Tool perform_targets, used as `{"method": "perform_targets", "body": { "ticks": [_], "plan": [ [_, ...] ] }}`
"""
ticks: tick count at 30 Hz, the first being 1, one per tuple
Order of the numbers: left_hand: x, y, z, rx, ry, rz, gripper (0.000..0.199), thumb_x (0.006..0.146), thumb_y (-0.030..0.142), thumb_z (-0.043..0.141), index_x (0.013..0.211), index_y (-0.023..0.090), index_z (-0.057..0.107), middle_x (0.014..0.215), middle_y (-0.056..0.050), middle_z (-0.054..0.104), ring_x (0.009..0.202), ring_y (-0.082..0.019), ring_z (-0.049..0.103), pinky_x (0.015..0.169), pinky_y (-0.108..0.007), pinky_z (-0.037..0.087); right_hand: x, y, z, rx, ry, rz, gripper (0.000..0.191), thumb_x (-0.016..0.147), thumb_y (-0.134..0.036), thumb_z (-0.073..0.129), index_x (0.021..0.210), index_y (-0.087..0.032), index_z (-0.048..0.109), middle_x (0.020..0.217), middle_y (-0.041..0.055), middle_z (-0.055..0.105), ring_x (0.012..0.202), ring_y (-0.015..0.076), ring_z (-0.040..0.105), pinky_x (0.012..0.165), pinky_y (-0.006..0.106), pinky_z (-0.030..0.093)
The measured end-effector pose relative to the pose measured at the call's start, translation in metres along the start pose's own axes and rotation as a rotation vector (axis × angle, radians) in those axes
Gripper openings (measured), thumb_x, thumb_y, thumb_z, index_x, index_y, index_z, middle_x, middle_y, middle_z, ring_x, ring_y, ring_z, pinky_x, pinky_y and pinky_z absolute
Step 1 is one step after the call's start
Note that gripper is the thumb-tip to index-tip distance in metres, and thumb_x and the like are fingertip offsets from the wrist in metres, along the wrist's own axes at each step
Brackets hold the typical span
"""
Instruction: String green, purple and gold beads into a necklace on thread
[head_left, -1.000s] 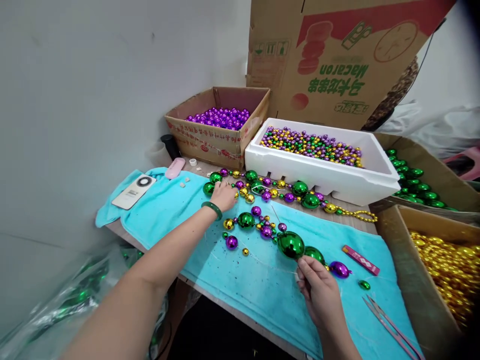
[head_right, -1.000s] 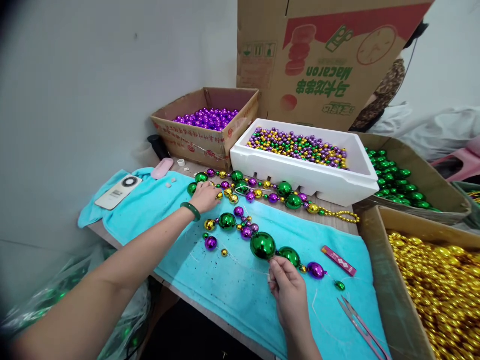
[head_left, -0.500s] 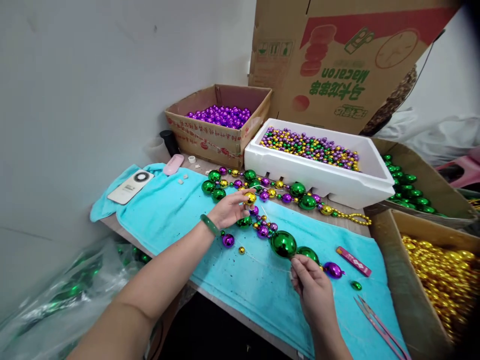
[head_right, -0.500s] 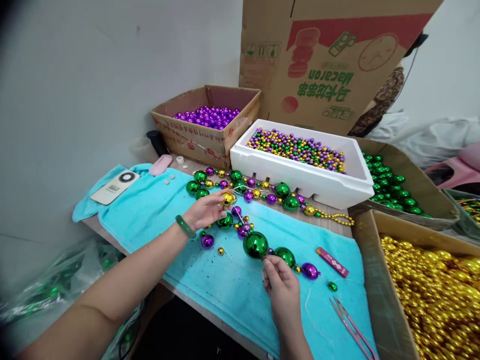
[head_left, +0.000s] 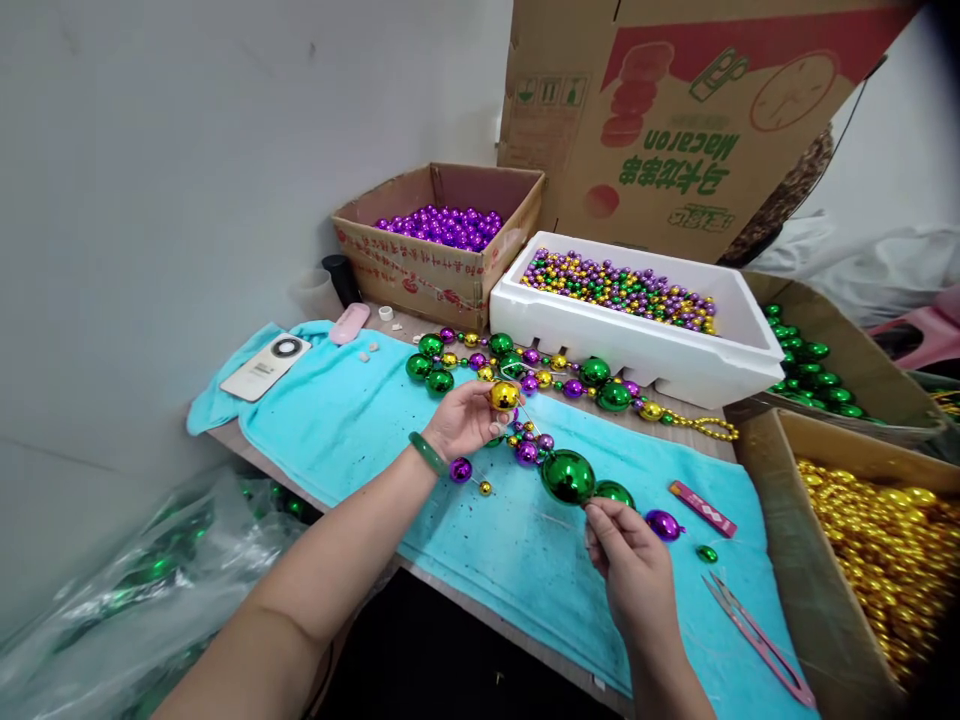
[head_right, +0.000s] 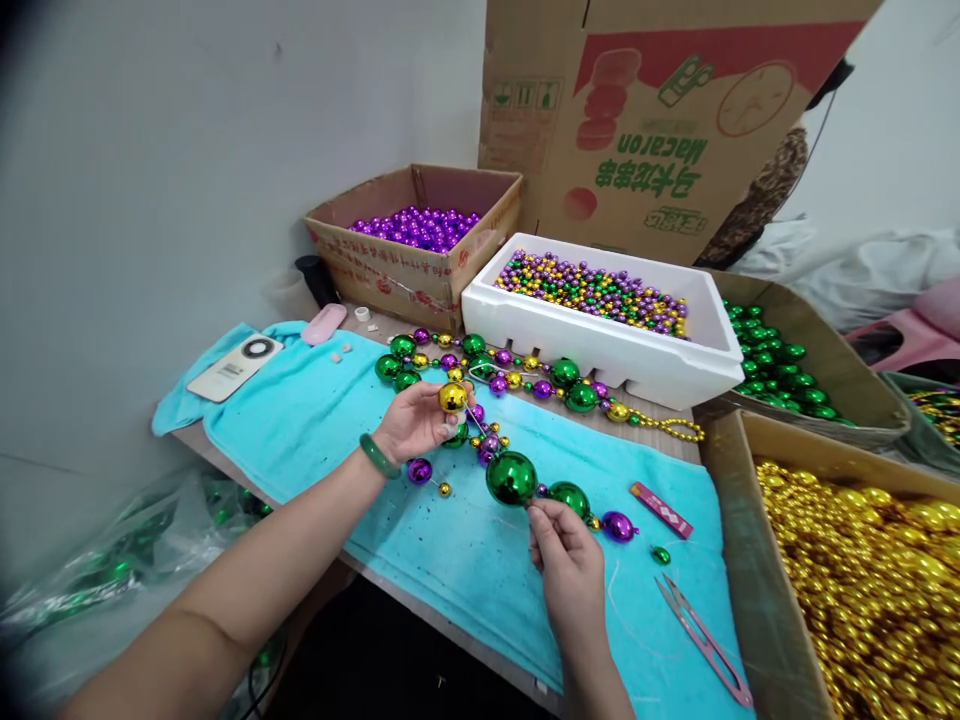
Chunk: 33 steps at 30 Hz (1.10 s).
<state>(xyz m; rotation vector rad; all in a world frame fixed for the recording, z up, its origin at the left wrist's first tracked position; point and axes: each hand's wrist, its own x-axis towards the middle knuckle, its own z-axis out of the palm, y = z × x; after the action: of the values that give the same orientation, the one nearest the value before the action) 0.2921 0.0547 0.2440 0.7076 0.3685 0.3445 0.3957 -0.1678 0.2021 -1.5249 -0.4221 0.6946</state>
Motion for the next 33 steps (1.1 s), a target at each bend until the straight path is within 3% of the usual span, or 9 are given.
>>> {"method": "perform_targets", "body": {
  "ticks": [9, 16, 23, 33],
  "plan": [
    [-0.003, 0.0, 0.0, 0.039, -0.009, 0.052, 0.033, 0.072, 0.028, 0.058, 0.101, 0.013, 0.066, 0.088, -0.008, 0.063, 0.061, -0.008, 0.05, 0.046, -0.019, 0.035, -0.001, -0.002, -0.008, -0.05, 0.001, -0.021, 0.033, 0.07, -0.047, 0.071, 0.078, -0.016, 0.064, 0.051, -0.0033, 0.046, 0.045, 0.0082, 0.04, 0.041, 0.02, 0.031],
    [-0.009, -0.002, 0.011, 0.373, -0.002, 0.163, 0.041, 0.065, 0.023, 0.071, 0.104, 0.016, 0.063, 0.09, -0.004, 0.061, 0.066, -0.008, 0.052, 0.05, -0.019, 0.033, 0.002, -0.001, -0.016, -0.078, 0.002, -0.036, 0.033, 0.069, -0.047, 0.071, 0.079, -0.016, 0.066, 0.05, -0.0035, 0.045, 0.044, 0.0084, 0.04, 0.04, 0.02, 0.031],
    [-0.021, -0.008, 0.027, 0.575, 0.018, 0.315, 0.033, 0.063, 0.026, 0.076, 0.089, 0.015, 0.059, 0.082, -0.001, 0.059, 0.06, -0.005, 0.047, 0.052, -0.019, 0.036, 0.01, 0.01, -0.015, -0.084, 0.033, 0.057, 0.043, 0.059, -0.05, 0.076, 0.081, -0.014, 0.071, 0.052, -0.001, 0.052, 0.044, 0.0095, 0.044, 0.04, 0.022, 0.034],
    [-0.023, -0.013, 0.026, 0.424, 0.033, 0.228, 0.032, 0.065, 0.032, 0.075, 0.088, 0.016, 0.06, 0.076, 0.0, 0.058, 0.059, -0.007, 0.051, 0.05, -0.019, 0.039, 0.004, 0.009, -0.004, 0.025, -0.095, 0.197, 0.042, 0.058, -0.052, 0.077, 0.074, -0.016, 0.062, 0.052, -0.0041, 0.048, 0.041, 0.007, 0.041, 0.036, 0.017, 0.028]
  ]
}}
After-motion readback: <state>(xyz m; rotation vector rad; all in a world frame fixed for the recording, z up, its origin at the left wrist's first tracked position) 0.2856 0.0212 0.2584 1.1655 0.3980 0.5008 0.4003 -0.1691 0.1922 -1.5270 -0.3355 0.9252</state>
